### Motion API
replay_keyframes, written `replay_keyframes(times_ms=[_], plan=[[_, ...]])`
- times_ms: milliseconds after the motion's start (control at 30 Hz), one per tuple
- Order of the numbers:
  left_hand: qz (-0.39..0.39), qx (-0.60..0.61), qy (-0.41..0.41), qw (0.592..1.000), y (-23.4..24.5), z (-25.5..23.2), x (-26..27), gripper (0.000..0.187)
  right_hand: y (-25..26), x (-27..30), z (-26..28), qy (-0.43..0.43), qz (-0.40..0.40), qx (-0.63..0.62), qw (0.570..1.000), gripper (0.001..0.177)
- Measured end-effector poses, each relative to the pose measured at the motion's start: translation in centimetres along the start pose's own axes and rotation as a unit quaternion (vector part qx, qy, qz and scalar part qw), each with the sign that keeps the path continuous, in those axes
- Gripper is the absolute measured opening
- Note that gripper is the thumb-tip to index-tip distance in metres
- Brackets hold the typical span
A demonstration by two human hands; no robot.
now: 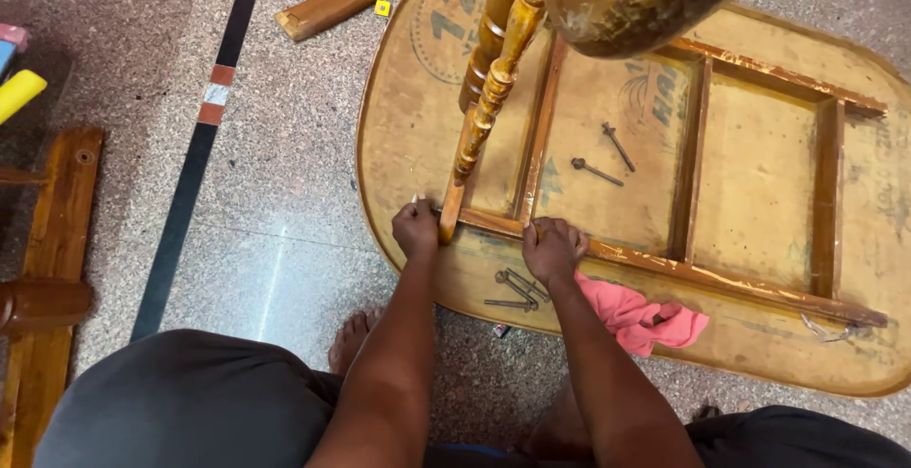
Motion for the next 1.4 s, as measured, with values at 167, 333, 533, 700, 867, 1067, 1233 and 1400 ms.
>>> replay_keyframes(times_ms=[167, 333, 533, 700, 867, 1067, 1233, 1400], plan=[[0.103, 0.087, 0.072, 0.988, -0.1, -0.5, -0.7, 0.033, -0.5, -0.2, -0.5, 0.005, -0.003, -0.005, 1.0, 0.034], [0.211, -0.148, 0.123, 0.958, 0.8, -2.8, -2.9, 0.041, -0.7, -0.5, -1.1, 0.008, 0.015, -0.014, 1.0, 0.035], [0.272, -0.12, 0.109, 0.949, -0.5, -1.3, -4.7, 0.039, -1.6, -1.0, -1.6, -0.012, 0.038, -0.003, 0.999, 0.038], [0.245, -0.073, 0.111, 0.96, -0.4, -0.9, -4.0, 0.034, -1.6, -1.2, -1.7, -0.024, 0.049, 0.006, 0.998, 0.041], [0.218, -0.11, 0.075, 0.967, -0.1, -1.5, -3.0, 0.031, -0.6, -0.5, -0.7, -0.037, 0.085, -0.014, 0.996, 0.051], [-0.011, -0.208, -0.039, 0.977, 3.4, -4.7, -0.3, 0.026, 2.0, 1.4, -0.5, 0.023, 0.03, -0.075, 0.996, 0.055], [-0.038, -0.175, 0.031, 0.983, 6.2, -4.7, -0.6, 0.033, 3.0, 4.4, -6.7, 0.0, -0.206, -0.102, 0.973, 0.038], [-0.064, -0.265, 0.064, 0.96, 8.1, -5.6, -0.5, 0.041, 3.0, 5.4, -18.8, -0.257, -0.289, -0.178, 0.905, 0.029]])
Point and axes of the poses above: each hand's wrist, its own x-axis away from the middle knuckle, its own y-axis out of the back of the hand, z = x × y, the point moved 8 cm from there along -x, towards the middle knuckle, and after that the axes turned 15 degrees about z, right-handed, at the moved point
